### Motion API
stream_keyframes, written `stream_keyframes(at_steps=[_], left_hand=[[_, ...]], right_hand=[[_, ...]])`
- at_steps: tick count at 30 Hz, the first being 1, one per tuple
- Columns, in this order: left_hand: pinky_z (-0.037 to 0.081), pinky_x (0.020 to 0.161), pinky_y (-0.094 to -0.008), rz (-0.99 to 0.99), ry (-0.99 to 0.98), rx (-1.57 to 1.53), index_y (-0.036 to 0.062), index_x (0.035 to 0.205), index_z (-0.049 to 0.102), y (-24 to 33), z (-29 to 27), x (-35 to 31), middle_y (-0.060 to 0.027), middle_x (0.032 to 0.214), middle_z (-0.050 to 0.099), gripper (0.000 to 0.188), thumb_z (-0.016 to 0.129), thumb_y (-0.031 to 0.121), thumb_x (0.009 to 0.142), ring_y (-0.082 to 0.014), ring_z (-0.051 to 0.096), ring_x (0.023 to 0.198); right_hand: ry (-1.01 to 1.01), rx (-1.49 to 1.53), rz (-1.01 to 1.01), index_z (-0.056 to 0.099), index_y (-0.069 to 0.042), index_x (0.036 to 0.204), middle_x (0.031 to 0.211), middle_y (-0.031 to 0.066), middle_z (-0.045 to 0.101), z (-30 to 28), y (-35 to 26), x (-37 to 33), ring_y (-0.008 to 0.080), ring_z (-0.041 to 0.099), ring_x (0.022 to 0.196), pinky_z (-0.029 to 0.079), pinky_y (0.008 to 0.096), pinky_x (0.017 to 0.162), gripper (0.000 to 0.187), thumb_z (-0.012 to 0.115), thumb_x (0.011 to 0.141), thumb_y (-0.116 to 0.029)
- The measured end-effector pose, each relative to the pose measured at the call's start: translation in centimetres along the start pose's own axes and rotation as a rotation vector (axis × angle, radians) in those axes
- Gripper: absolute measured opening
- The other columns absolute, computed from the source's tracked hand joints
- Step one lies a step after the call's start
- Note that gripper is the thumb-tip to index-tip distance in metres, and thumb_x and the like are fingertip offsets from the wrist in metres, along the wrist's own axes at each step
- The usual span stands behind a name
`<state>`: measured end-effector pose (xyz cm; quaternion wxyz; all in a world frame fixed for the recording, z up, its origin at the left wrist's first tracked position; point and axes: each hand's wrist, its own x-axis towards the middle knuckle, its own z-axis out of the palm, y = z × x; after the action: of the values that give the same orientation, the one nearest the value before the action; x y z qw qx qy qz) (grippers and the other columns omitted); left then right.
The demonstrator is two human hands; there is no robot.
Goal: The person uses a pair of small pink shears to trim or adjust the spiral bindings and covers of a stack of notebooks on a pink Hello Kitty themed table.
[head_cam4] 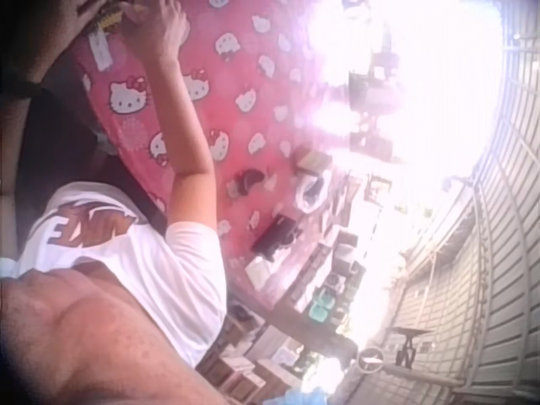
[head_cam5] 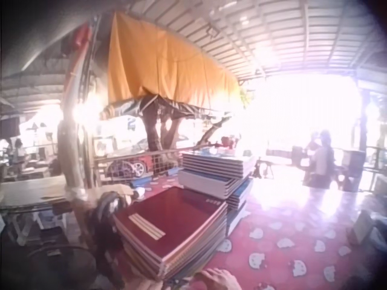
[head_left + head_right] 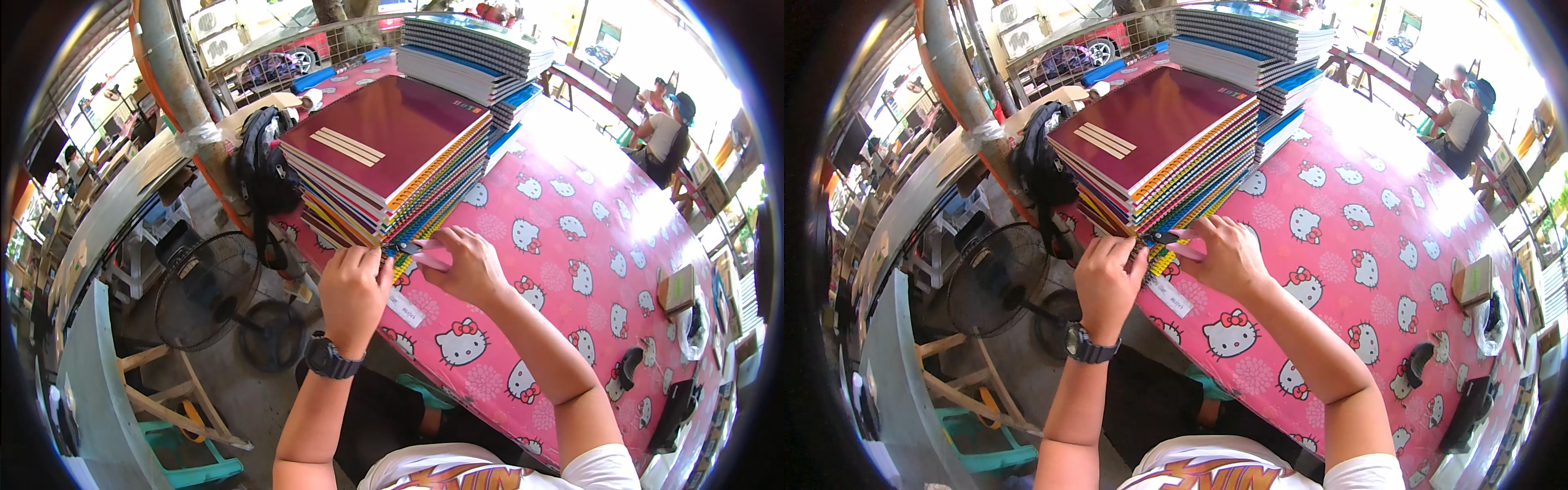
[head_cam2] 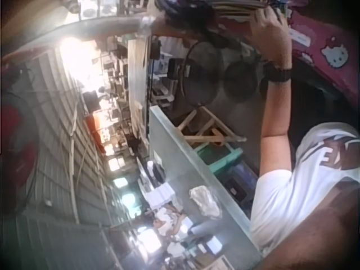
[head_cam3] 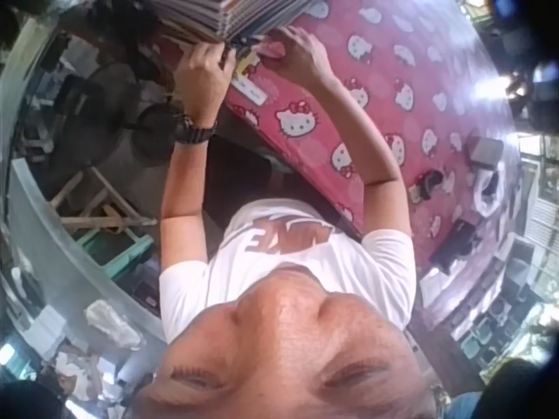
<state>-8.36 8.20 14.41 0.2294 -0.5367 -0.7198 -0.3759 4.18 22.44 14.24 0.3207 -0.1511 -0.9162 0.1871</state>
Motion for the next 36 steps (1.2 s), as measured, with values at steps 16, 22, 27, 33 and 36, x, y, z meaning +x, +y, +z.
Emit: stream_keyframes(at_steps=[16, 22, 27, 33, 36], left_hand=[[0.049, 0.062, -0.0345, -0.071, 0.037, -0.031, -0.0003, 0.085, 0.067, -1.9, -0.5, -0.4, -0.0115, 0.075, 0.064, 0.014, 0.070, 0.012, 0.078, -0.0256, 0.061, 0.068], [0.046, 0.057, -0.0269, -0.345, -0.108, -0.342, -0.0028, 0.090, 0.068, -2.2, -0.1, -0.6, -0.0106, 0.073, 0.065, 0.018, 0.067, 0.014, 0.083, -0.0144, 0.060, 0.060], [0.048, 0.062, -0.0340, -0.374, -0.116, -0.393, -0.0015, 0.089, 0.067, -2.2, -0.1, -0.6, -0.0139, 0.081, 0.065, 0.017, 0.067, 0.013, 0.081, -0.0246, 0.062, 0.066], [0.048, 0.061, -0.0326, -0.316, -0.083, -0.297, -0.0015, 0.087, 0.067, -1.4, 0.1, -0.8, -0.0118, 0.078, 0.064, 0.016, 0.068, 0.013, 0.080, -0.0230, 0.062, 0.066], [0.048, 0.061, -0.0319, -0.212, -0.037, -0.169, -0.0008, 0.086, 0.067, -0.7, 0.1, -0.8, -0.0124, 0.078, 0.064, 0.015, 0.070, 0.012, 0.078, -0.0239, 0.062, 0.068]], right_hand=[[0.032, -0.026, 0.051, 0.063, -0.007, 0.081, 0.077, 0.0100, 0.062, 0.6, 0.7, -0.7, 0.0285, 0.062, 0.072, 0.048, 0.0401, 0.065, 0.028, 0.073, 0.075, -0.032], [0.068, -0.153, 0.101, 0.061, -0.010, 0.093, 0.090, 0.0088, 0.058, 1.3, -0.2, -1.4, 0.0283, 0.056, 0.091, 0.042, 0.0417, 0.080, 0.033, 0.073, 0.074, -0.033], [0.024, -0.156, 0.126, 0.062, -0.010, 0.099, 0.089, 0.0085, 0.059, 0.9, -1.0, -1.6, 0.0267, 0.056, 0.092, 0.043, 0.0402, 0.084, 0.036, 0.074, 0.071, -0.029], [0.076, -0.231, 0.099, 0.062, -0.011, 0.099, 0.087, 0.0074, 0.058, 1.7, -1.2, -1.4, 0.0260, 0.057, 0.090, 0.042, 0.0413, 0.084, 0.035, 0.074, 0.072, -0.030], [0.021, -0.219, 0.156, 0.063, -0.011, 0.093, 0.082, 0.0068, 0.060, 1.9, -1.0, -1.3, 0.0261, 0.060, 0.084, 0.045, 0.0412, 0.079, 0.030, 0.073, 0.073, -0.032]])
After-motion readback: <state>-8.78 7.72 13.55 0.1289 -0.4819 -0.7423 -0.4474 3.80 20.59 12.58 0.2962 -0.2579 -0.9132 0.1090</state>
